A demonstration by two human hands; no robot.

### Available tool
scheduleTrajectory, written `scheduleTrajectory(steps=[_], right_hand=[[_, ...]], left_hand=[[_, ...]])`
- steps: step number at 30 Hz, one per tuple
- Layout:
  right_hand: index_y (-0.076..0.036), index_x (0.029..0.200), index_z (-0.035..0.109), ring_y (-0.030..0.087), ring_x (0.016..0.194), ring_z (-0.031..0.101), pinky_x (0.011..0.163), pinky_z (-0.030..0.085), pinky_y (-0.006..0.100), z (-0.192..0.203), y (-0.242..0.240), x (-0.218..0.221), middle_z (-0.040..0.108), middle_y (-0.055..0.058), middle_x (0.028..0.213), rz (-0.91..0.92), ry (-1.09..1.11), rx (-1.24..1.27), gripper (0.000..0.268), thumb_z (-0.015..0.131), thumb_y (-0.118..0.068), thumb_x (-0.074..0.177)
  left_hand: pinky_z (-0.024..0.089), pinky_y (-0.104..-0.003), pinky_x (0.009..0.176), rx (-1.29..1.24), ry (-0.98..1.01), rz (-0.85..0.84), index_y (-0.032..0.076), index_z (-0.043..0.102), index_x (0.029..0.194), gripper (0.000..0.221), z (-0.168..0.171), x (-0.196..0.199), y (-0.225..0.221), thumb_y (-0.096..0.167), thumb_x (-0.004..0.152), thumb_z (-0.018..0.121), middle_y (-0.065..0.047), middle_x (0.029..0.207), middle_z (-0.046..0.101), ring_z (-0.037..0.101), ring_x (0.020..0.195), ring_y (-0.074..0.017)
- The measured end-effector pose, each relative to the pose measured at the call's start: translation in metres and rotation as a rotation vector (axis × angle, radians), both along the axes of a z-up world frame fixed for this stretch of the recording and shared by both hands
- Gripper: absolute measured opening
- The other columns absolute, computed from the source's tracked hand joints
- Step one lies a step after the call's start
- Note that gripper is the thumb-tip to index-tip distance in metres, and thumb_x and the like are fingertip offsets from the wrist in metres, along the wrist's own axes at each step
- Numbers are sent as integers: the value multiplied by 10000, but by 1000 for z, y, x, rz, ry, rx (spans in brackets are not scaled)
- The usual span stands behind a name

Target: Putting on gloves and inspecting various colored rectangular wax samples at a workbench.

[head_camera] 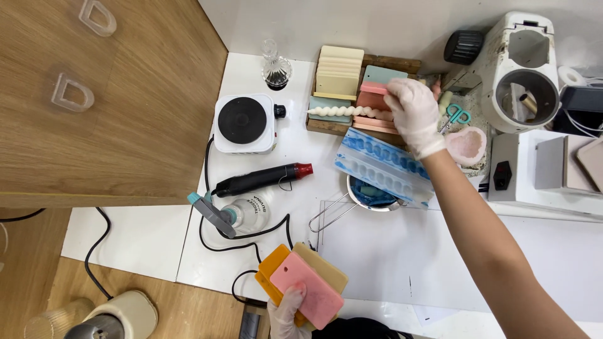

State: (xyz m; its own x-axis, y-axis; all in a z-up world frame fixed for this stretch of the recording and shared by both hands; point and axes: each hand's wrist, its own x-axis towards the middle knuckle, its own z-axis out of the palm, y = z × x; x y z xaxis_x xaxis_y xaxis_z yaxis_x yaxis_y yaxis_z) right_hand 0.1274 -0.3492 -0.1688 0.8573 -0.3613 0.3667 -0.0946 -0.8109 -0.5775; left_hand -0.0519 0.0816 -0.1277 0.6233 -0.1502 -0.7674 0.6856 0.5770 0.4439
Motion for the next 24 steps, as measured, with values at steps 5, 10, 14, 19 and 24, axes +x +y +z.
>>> scheduleTrajectory(steps=[5,10,14,19,24], right_hand=[[-39,1238,624,310,1103,657,1034,543,466,108,79,-74,648,104,1206,183,-477,-544,393,839,61,924],[-63,1201,641,295,1052,640,1031,522,491,157,132,-145,624,80,1197,266,-561,-545,462,885,104,847],[-98,1147,675,258,995,651,991,526,440,169,151,-177,602,56,1162,279,-607,-555,436,842,110,803],[-54,1130,698,278,978,666,953,536,432,174,164,-194,617,93,1159,478,-605,-486,419,822,96,759],[-39,1083,651,319,1019,662,1034,531,472,203,175,-202,663,138,1089,443,-444,35,436,502,121,706]], left_hand=[[645,-493,739,89,9,-137,77,591,1313,561,76,28,-38,181,780,730,-102,1094,727,741,930,-256],[629,-428,786,47,-161,-140,86,563,1352,585,94,40,-71,221,809,736,-66,1152,690,704,988,-212],[552,-345,952,-91,-384,-90,37,533,1393,585,110,46,-91,160,868,759,-48,1245,648,642,1104,-159],[522,-331,1004,-155,-447,-97,21,534,1393,602,130,47,-104,121,853,781,-50,1271,645,633,1135,-147],[540,-332,968,-129,-424,-12,45,555,1373,626,142,55,-104,123,810,816,-38,1247,646,631,1121,-146]])
